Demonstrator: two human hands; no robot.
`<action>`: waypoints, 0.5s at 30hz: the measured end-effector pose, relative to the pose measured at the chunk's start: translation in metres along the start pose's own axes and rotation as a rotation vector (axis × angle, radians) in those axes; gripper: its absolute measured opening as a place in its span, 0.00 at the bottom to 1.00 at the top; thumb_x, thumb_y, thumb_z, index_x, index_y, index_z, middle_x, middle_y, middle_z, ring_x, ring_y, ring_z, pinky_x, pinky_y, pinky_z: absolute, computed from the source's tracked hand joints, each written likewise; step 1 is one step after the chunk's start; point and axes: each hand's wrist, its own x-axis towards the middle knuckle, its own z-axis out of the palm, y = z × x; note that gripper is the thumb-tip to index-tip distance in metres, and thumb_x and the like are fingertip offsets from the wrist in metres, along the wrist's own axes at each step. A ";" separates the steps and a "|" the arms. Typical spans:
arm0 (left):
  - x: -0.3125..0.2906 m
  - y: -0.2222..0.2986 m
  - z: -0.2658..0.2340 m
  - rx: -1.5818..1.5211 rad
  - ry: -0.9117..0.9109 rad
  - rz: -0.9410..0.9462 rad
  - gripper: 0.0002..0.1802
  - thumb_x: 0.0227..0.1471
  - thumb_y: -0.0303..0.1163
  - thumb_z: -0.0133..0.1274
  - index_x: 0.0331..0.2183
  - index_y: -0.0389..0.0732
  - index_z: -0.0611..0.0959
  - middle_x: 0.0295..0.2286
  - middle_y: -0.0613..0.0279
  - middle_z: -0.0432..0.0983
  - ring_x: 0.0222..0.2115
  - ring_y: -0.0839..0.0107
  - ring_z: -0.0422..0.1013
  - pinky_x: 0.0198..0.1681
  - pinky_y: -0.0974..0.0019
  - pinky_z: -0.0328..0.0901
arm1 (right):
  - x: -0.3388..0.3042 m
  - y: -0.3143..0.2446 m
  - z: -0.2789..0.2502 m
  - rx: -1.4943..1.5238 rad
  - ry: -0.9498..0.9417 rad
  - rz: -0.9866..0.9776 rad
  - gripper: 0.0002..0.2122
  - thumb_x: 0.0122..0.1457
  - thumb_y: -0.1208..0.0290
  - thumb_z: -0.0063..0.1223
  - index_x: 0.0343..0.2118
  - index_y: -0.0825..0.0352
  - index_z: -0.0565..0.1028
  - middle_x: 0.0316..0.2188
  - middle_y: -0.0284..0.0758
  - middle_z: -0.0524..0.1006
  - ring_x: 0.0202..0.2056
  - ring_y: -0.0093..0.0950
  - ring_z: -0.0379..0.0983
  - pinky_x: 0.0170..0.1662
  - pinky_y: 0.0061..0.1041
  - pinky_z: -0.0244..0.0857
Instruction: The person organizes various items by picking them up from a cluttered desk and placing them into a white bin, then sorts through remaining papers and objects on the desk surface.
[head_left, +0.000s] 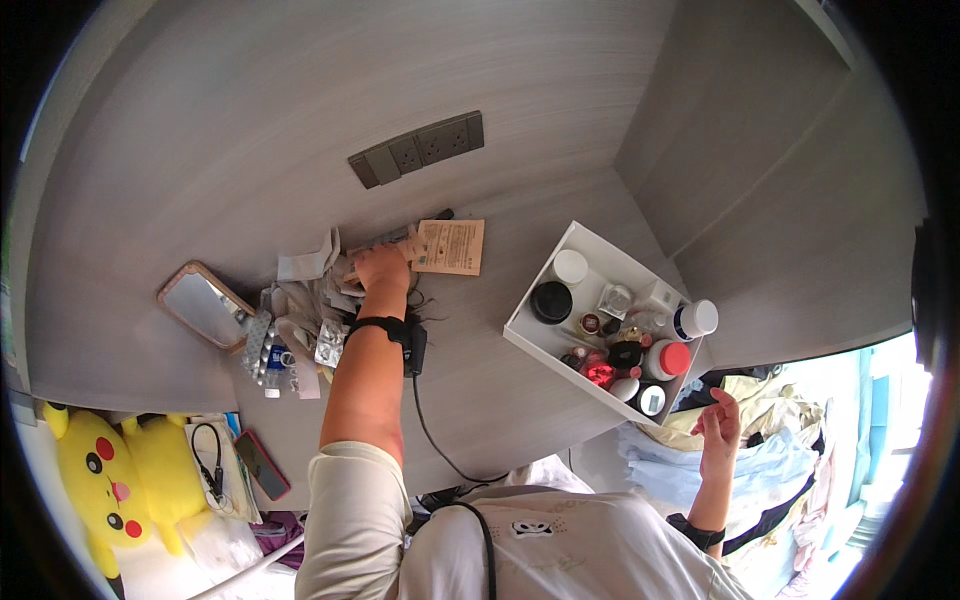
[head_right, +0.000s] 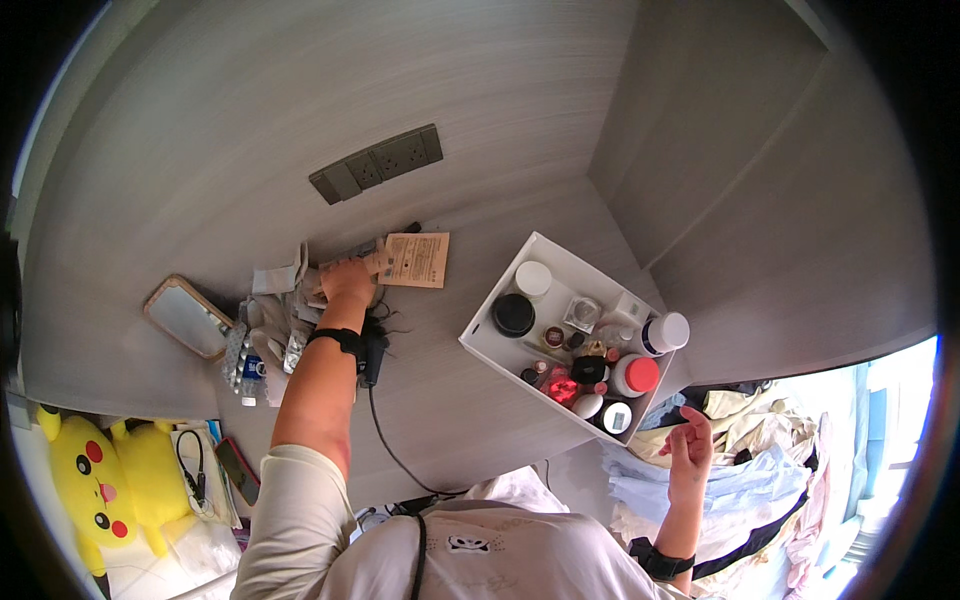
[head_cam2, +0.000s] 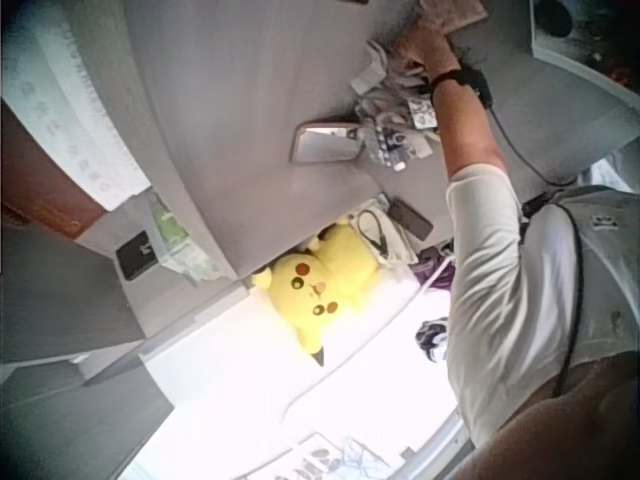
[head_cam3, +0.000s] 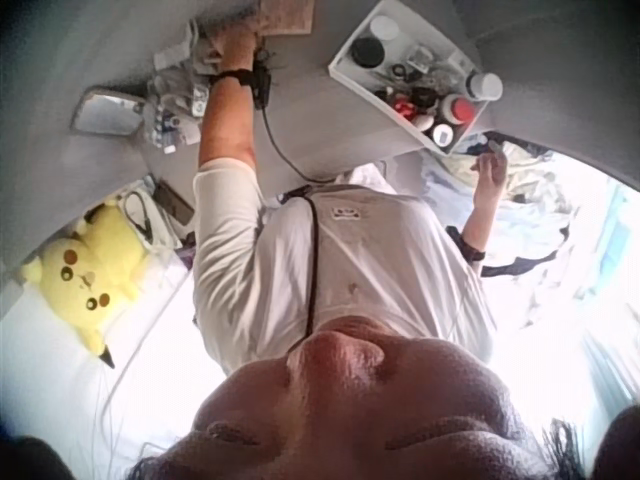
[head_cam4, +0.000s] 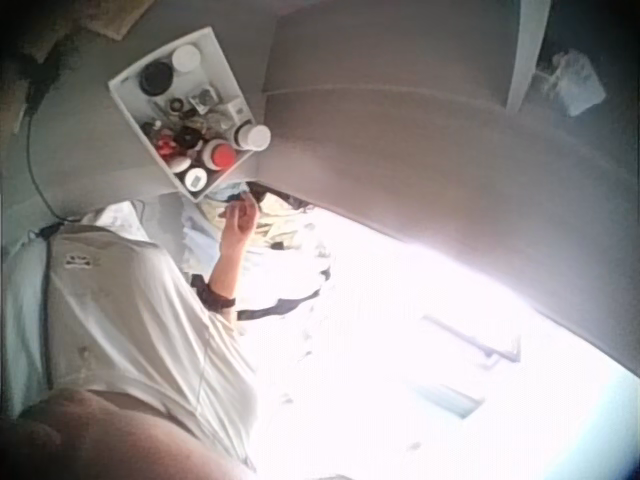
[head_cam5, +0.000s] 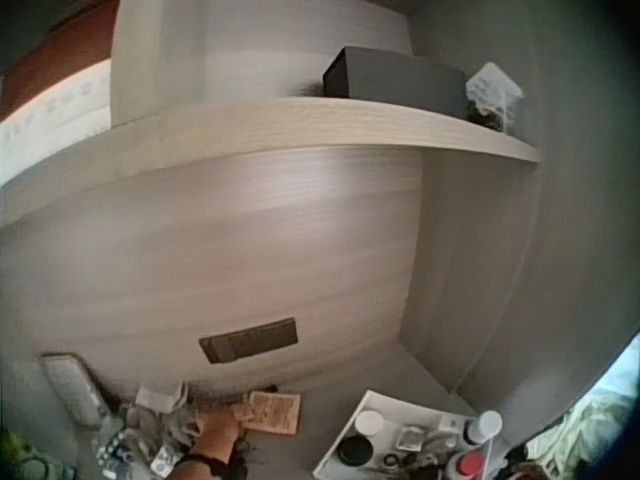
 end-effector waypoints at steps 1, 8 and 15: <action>0.000 0.000 -0.003 0.002 -0.001 0.008 0.21 0.54 0.33 0.44 0.51 0.44 0.72 0.50 0.60 0.68 0.53 0.61 0.62 0.53 0.56 0.57 | -0.001 -0.001 0.004 -0.001 0.008 0.003 0.15 0.59 0.75 0.48 0.48 0.69 0.66 0.24 0.25 0.67 0.24 0.14 0.63 0.28 0.14 0.63; -0.036 -0.024 -0.066 -0.212 0.075 0.191 0.15 0.54 0.31 0.43 0.42 0.40 0.77 0.38 0.54 0.77 0.42 0.57 0.72 0.42 0.55 0.66 | 0.005 -0.049 0.068 -0.053 -0.181 -0.170 0.11 0.57 0.83 0.43 0.44 0.71 0.69 0.26 0.26 0.68 0.27 0.13 0.63 0.33 0.12 0.60; -0.134 -0.065 -0.062 -1.591 -0.195 0.255 0.19 0.55 0.30 0.48 0.48 0.34 0.73 0.40 0.61 0.75 0.41 0.72 0.69 0.45 0.66 0.64 | 0.017 -0.083 0.187 -0.178 -0.698 -0.456 0.17 0.56 0.81 0.48 0.50 0.70 0.66 0.42 0.38 0.72 0.38 0.23 0.69 0.41 0.20 0.64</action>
